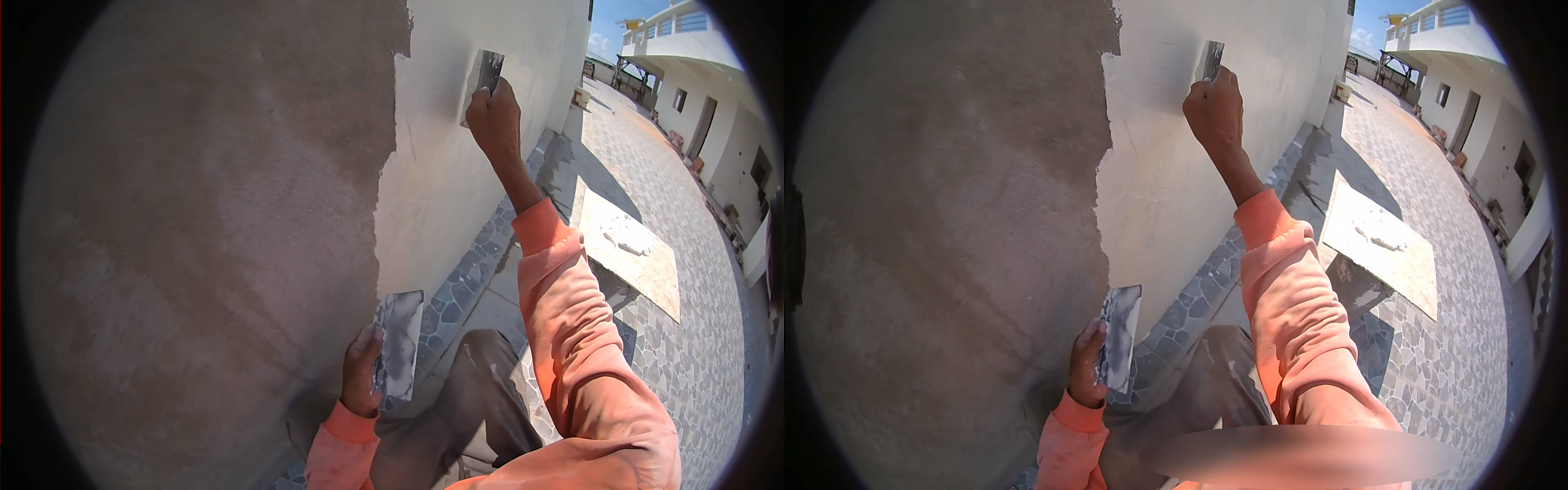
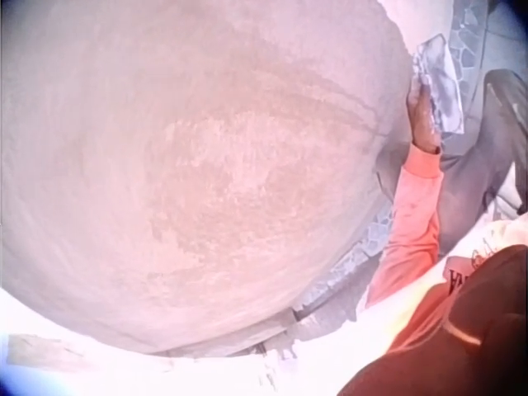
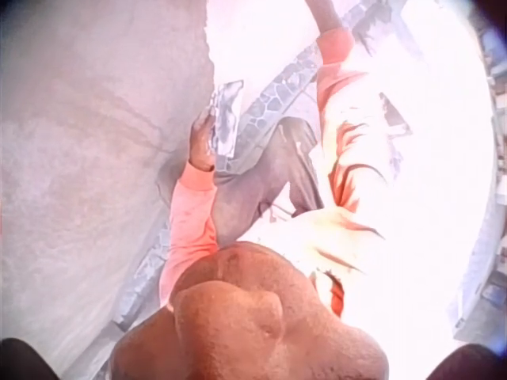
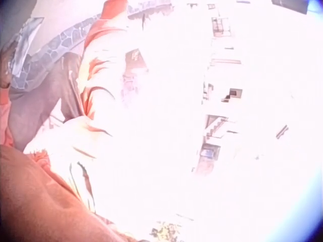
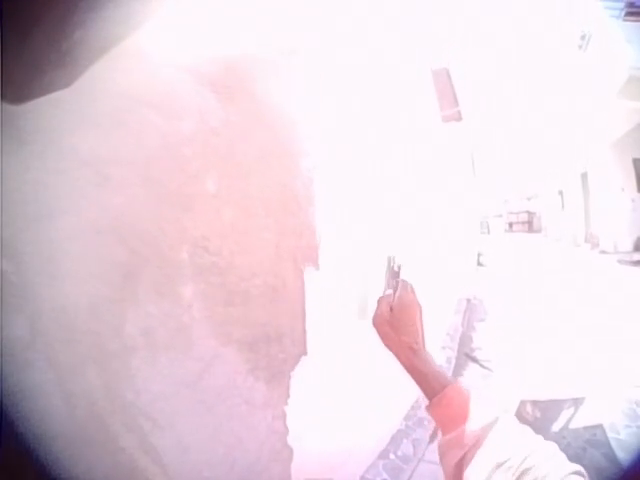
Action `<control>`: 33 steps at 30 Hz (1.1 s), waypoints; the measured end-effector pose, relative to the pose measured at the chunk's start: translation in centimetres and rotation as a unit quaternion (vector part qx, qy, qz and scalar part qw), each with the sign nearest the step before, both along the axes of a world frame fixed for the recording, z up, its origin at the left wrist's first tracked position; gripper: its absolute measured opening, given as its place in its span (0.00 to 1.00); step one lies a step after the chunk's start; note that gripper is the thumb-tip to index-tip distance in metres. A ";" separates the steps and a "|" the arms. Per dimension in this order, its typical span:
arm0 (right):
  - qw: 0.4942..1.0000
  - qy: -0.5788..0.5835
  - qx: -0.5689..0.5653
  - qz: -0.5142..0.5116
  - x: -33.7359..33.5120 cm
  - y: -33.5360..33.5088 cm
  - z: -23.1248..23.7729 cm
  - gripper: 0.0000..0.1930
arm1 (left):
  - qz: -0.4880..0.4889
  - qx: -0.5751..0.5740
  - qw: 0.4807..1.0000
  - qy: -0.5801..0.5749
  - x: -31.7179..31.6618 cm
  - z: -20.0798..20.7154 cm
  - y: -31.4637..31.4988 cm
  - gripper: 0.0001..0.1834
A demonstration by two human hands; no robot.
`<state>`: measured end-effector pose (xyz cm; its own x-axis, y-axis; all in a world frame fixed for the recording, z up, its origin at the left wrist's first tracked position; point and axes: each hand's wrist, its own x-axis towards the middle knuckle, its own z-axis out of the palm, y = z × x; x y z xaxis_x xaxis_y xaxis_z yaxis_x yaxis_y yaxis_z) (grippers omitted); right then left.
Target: Apply plaster or putty to an exterior wall using spatulas.
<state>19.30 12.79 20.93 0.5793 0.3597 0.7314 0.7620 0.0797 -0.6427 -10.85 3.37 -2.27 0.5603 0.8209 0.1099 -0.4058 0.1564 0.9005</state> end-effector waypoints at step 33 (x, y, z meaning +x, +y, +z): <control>0.968 0.218 -0.044 0.113 -1.8 -3.2 -20.2 0.11 | 0.014 0.095 0.995 0.017 0.3 -0.6 0.4 0.15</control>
<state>17.52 9.56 0.69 0.7260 0.5622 0.3961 0.3862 0.1433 -0.9112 -10.56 3.81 -2.87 0.5442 0.8018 0.2468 -0.3770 -0.0291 0.9258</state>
